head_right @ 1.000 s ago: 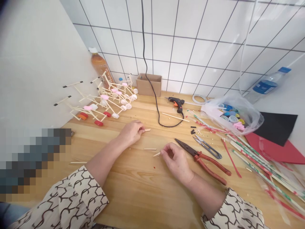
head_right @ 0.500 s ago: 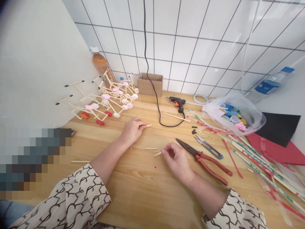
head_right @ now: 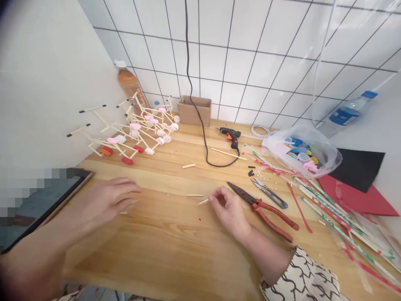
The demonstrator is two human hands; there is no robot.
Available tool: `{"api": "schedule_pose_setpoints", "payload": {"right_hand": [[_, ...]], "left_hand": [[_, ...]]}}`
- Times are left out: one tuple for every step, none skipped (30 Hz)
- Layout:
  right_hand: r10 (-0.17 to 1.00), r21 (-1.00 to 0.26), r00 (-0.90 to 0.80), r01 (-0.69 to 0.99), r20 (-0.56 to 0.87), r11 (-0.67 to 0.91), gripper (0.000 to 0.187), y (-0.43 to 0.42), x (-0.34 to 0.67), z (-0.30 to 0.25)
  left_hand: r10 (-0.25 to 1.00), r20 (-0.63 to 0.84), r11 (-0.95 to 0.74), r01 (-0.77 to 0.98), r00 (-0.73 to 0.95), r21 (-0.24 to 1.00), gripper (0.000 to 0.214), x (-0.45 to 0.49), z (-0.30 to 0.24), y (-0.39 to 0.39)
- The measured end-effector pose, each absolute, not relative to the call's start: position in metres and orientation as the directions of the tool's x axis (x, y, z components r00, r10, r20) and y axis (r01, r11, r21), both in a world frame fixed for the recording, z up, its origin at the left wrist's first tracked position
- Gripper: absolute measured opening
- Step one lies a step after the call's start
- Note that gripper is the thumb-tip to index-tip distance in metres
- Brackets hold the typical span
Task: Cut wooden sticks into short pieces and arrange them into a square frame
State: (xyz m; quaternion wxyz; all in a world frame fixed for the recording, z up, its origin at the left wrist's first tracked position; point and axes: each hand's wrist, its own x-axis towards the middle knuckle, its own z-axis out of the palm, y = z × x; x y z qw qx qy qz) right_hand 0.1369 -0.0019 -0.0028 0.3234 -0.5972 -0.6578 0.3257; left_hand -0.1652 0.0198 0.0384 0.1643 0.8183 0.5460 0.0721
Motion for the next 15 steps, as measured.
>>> {"api": "schedule_pose_setpoints", "payload": {"right_hand": [[0.996,-0.813,-0.081,0.576,0.04,0.08,0.018,-0.002,0.137,-0.003],[0.995,-0.813,-0.083,0.576,0.046,0.086,0.018,-0.002,0.137,-0.003],[0.995,-0.812,-0.084,0.576,0.052,0.091,0.018,-0.002,0.137,-0.003],[0.995,-0.812,-0.084,0.577,0.055,0.094,0.017,-0.002,0.137,-0.004],[0.995,-0.811,-0.081,0.577,0.057,0.094,0.017,-0.002,0.137,-0.004],[0.995,-0.812,-0.08,0.576,0.059,0.094,0.017,-0.002,0.137,-0.004],[0.995,-0.813,-0.08,0.575,0.06,0.096,0.017,-0.002,0.137,-0.004],[0.995,-0.814,-0.083,0.572,0.061,0.098,0.017,-0.002,0.137,-0.004],[0.995,-0.816,-0.084,0.569,0.063,0.099,0.017,-0.002,0.137,-0.004],[0.994,-0.819,-0.084,0.565,0.065,0.101,0.016,-0.002,0.137,-0.003],[0.994,-0.822,-0.084,0.56,0.066,0.102,0.016,-0.002,0.136,-0.003],[0.994,-0.824,-0.083,0.557,0.065,0.101,0.016,-0.002,0.136,-0.003],[0.995,-0.828,-0.079,0.552,0.063,0.096,0.017,-0.002,0.136,-0.002],[0.995,-0.835,-0.076,0.542,0.058,0.09,0.017,-0.002,0.136,-0.002],[0.996,-0.846,-0.073,0.526,0.053,0.083,0.018,-0.002,0.137,-0.001]], "left_hand": [[0.926,-0.065,-0.329,0.878,0.372,0.347,0.018,-0.18,0.033,0.015],[0.945,-0.036,-0.292,0.892,0.324,0.346,0.018,-0.194,0.026,0.011],[0.955,-0.044,-0.26,0.896,0.294,0.36,0.018,-0.205,0.02,0.008],[0.961,-0.043,-0.238,0.894,0.274,0.379,0.017,-0.214,0.014,0.006],[0.955,-0.081,-0.232,0.889,0.285,0.394,0.017,-0.22,0.01,0.005],[0.951,-0.095,-0.231,0.883,0.293,0.409,0.013,-0.223,0.008,0.005],[0.944,-0.117,-0.234,0.874,0.309,0.426,0.013,-0.224,0.007,0.005],[0.938,-0.129,-0.238,0.868,0.322,0.436,0.015,-0.223,0.008,0.004],[0.933,-0.14,-0.242,0.864,0.333,0.441,0.018,-0.22,0.009,0.004],[0.928,-0.153,-0.244,0.864,0.34,0.441,0.02,-0.216,0.011,0.004],[0.924,-0.162,-0.248,0.864,0.347,0.437,0.021,-0.211,0.013,0.004],[0.923,-0.155,-0.256,0.864,0.352,0.434,0.022,-0.204,0.015,0.004],[0.936,-0.134,-0.243,0.871,0.327,0.427,0.022,-0.196,0.017,0.004],[0.943,-0.131,-0.226,0.876,0.307,0.427,0.022,-0.186,0.019,0.005],[0.942,-0.132,-0.222,0.869,0.308,0.441,0.022,-0.174,0.021,0.005]]}}
